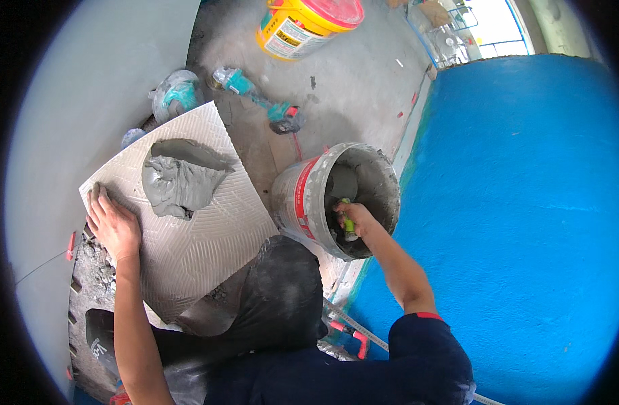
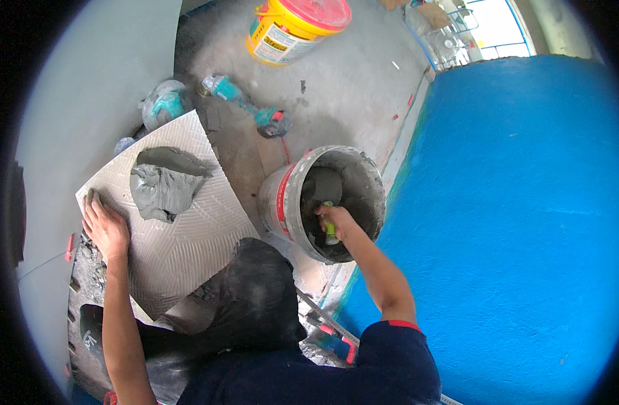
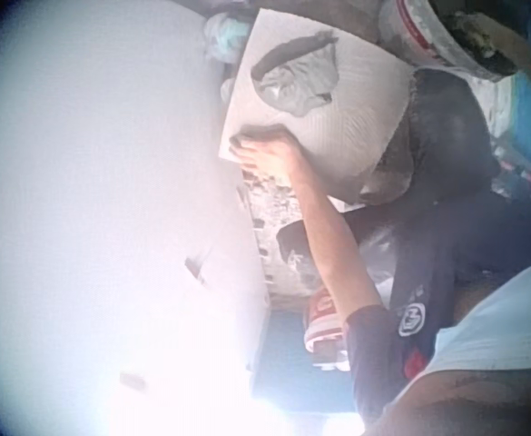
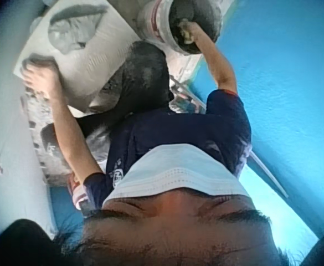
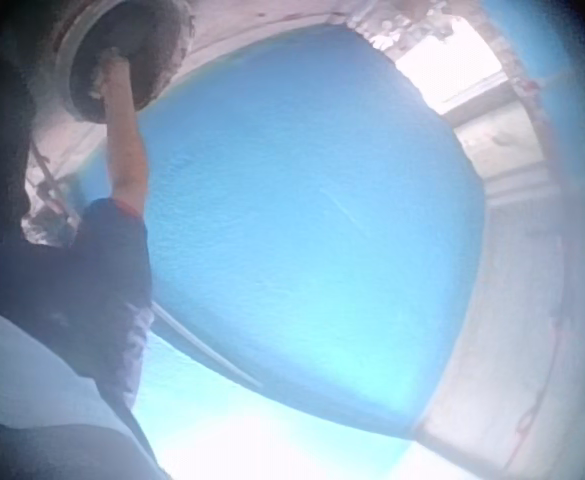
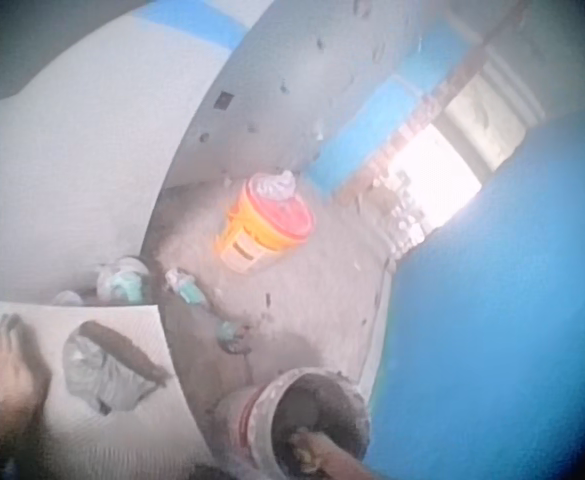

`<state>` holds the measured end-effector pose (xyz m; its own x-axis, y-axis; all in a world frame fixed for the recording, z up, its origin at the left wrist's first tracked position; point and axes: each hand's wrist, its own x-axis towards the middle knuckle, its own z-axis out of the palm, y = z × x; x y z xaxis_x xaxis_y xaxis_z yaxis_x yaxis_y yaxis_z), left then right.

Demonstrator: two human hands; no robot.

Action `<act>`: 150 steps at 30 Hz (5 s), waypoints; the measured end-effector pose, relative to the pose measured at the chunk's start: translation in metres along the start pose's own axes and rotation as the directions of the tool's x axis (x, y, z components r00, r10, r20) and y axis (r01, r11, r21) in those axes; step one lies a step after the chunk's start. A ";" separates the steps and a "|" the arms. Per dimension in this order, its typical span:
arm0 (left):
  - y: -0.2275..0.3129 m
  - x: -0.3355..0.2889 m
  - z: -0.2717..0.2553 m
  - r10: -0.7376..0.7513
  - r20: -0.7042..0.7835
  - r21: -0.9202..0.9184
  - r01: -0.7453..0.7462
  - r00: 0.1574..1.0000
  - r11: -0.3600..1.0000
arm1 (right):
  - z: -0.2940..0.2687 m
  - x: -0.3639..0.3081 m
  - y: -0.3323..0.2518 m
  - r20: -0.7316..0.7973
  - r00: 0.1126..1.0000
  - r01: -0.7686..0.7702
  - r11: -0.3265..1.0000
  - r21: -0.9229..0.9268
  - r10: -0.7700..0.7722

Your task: The person measures a ceramic tile with a tape measure, then carries it to a wall section and checks the fit. Finally, they scoop tile adhesive from a bucket and spread it onto the back of the tile using a trowel.

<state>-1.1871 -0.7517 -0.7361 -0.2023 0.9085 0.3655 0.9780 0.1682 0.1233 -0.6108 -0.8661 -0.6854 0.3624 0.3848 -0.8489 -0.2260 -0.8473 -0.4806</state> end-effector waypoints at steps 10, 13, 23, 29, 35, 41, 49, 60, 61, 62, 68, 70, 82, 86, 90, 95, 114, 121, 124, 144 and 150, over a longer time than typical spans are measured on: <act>0.004 0.000 -0.004 -0.042 0.053 0.005 0.042 0.998 0.999 | -0.011 -0.071 -0.016 -0.015 0.956 0.278 0.921 -0.274 -0.293; -0.001 -0.002 0.005 -0.059 0.046 -0.063 0.062 0.997 0.996 | -0.021 -0.108 -0.014 -0.062 0.934 0.321 0.904 -0.282 -0.351; -0.013 -0.001 -0.007 -0.217 -0.031 -0.553 0.163 0.976 0.817 | 0.050 -0.298 -0.048 0.019 0.828 0.551 0.805 -0.219 -0.561; -0.038 0.014 -0.001 -0.559 0.165 -0.620 0.526 0.813 0.582 | 0.138 -0.280 -0.036 0.366 0.279 0.761 -0.028 -0.649 -0.888; -0.042 0.024 -0.008 -0.548 0.432 -0.560 0.690 0.716 0.459 | 0.242 -0.215 -0.025 0.657 0.453 0.484 -0.453 -0.749 -0.603; -0.035 0.025 -0.001 -0.540 0.401 -0.438 0.673 0.739 0.596 | 0.177 -0.265 -0.057 0.527 0.333 0.608 -0.250 -0.754 -0.782; -0.031 0.023 0.012 -0.577 0.383 -0.224 0.679 0.721 0.699 | -0.013 -0.242 -0.097 -0.067 0.658 -0.252 -0.135 -0.958 -0.750; -0.057 0.018 0.055 -0.483 0.242 -0.113 0.519 0.842 0.847 | -0.050 -0.084 -0.118 0.059 0.920 -0.273 -0.744 -0.610 -0.386; -0.059 0.020 0.057 -0.512 0.279 -0.096 0.554 0.812 0.827 | -0.052 -0.080 -0.117 0.043 0.950 -0.228 -0.780 -0.583 -0.309; -0.059 0.020 0.057 -0.532 0.281 -0.081 0.572 0.799 0.817 | -0.053 -0.080 -0.111 0.020 0.968 -0.187 -0.774 -0.605 -0.249; -0.056 0.018 0.050 -0.560 0.296 -0.105 0.609 0.774 0.786 | -0.027 -0.103 -0.106 -0.383 0.884 -0.269 -0.380 -0.885 0.267; -0.054 0.017 0.049 -0.562 0.294 -0.112 0.611 0.773 0.783 | -0.019 -0.125 -0.099 -0.376 0.830 -0.370 -0.097 -0.924 0.411; -0.047 0.018 0.060 -0.506 0.274 -0.075 0.542 0.818 0.837 | -0.025 -0.140 -0.086 0.096 0.669 -0.611 0.619 -0.493 0.737; -0.089 0.015 0.075 -0.463 0.146 -0.059 0.474 0.875 0.878 | -0.019 -0.146 -0.143 -0.078 0.964 -0.104 0.090 -0.991 0.254; -0.080 0.020 0.071 -0.477 0.219 -0.008 0.490 0.851 0.871 | -0.042 -0.126 -0.140 0.096 0.965 -0.101 -0.685 -0.721 -0.244; -0.079 0.014 0.076 -0.409 0.202 -0.024 0.422 0.890 0.906 | -0.063 -0.063 -0.116 0.348 0.937 0.172 -0.894 -0.413 0.019; -0.051 0.015 0.052 -0.541 0.231 -0.031 0.562 0.809 0.827 | -0.036 -0.097 -0.083 0.073 0.992 0.029 -0.388 -0.921 -0.099; -0.080 0.017 0.071 -0.476 0.197 0.039 0.479 0.857 0.877 | -0.027 -0.058 -0.088 0.370 0.920 0.193 -0.667 -0.719 -0.132; -0.067 0.020 0.063 -0.481 0.191 -0.002 0.491 0.855 0.871 | -0.026 -0.051 -0.064 0.113 0.979 0.012 -0.502 -0.865 -0.171; -0.057 0.019 0.055 -0.522 0.177 -0.027 0.535 0.834 0.845 | -0.023 -0.085 -0.038 -0.197 0.980 -0.184 0.515 -0.837 0.031; -0.053 0.023 0.054 -0.525 0.241 -0.034 0.547 0.817 0.836 | -0.022 -0.036 -0.038 0.106 0.914 0.035 -0.183 -0.982 -0.392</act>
<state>-1.2411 -0.7191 -0.7836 -0.6661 0.7458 0.0119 0.7054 0.6247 0.3348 -0.5954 -0.8555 -0.6315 0.3243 0.7226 -0.6105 0.9424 -0.1908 0.2747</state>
